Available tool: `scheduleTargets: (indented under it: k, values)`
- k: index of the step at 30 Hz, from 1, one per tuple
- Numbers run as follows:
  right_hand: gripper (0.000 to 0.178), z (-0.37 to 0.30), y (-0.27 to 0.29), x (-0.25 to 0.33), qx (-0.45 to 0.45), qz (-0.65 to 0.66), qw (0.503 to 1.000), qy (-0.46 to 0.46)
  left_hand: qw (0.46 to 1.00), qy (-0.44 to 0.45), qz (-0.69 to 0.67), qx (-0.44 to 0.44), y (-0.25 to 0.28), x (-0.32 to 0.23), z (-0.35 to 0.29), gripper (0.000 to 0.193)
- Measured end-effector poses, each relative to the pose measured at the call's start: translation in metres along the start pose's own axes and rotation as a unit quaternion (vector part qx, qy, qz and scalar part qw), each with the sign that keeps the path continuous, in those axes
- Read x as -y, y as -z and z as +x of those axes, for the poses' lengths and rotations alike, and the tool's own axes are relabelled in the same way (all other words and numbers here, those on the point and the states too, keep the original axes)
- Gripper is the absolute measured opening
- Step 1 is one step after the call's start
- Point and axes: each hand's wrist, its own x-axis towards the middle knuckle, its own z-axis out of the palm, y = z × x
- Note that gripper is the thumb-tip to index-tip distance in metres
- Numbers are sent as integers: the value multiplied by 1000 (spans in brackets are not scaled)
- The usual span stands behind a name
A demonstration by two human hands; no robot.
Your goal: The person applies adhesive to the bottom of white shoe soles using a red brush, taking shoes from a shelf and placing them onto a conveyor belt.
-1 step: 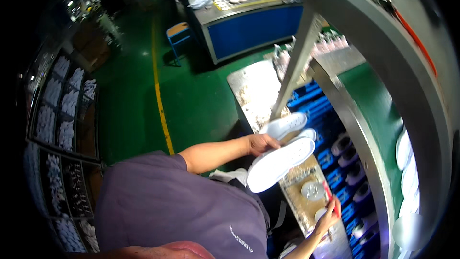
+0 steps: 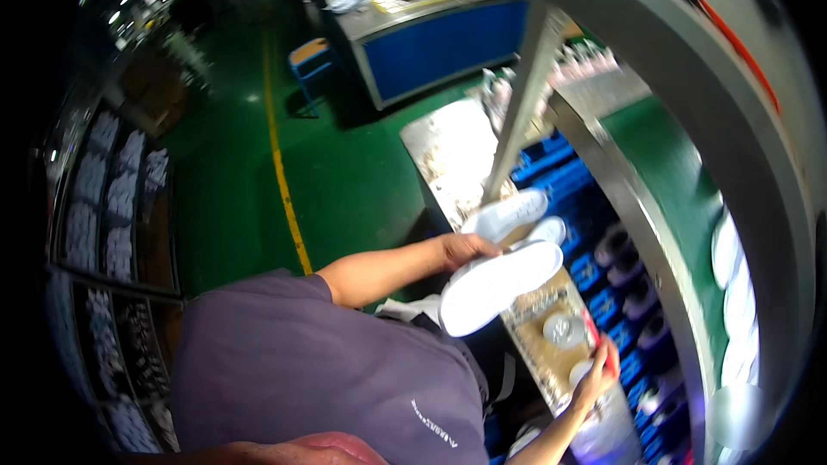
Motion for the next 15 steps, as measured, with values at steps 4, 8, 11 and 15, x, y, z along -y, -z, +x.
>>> scheduleTargets:
  k: [4,8,11,15]
  values:
    - [24,8,6,75,88,24,995,31,997,55,-18,-48,-41,0,-12,63]
    - [24,15,-6,117,204,76,975,33,978,179,-10,104,-86,-7,-24,83]
    - [22,27,-11,132,265,25,959,100,963,245,-20,106,-105,-3,-30,82]
    - [21,32,-8,131,290,22,955,61,942,285,-51,168,-108,2,-38,87]
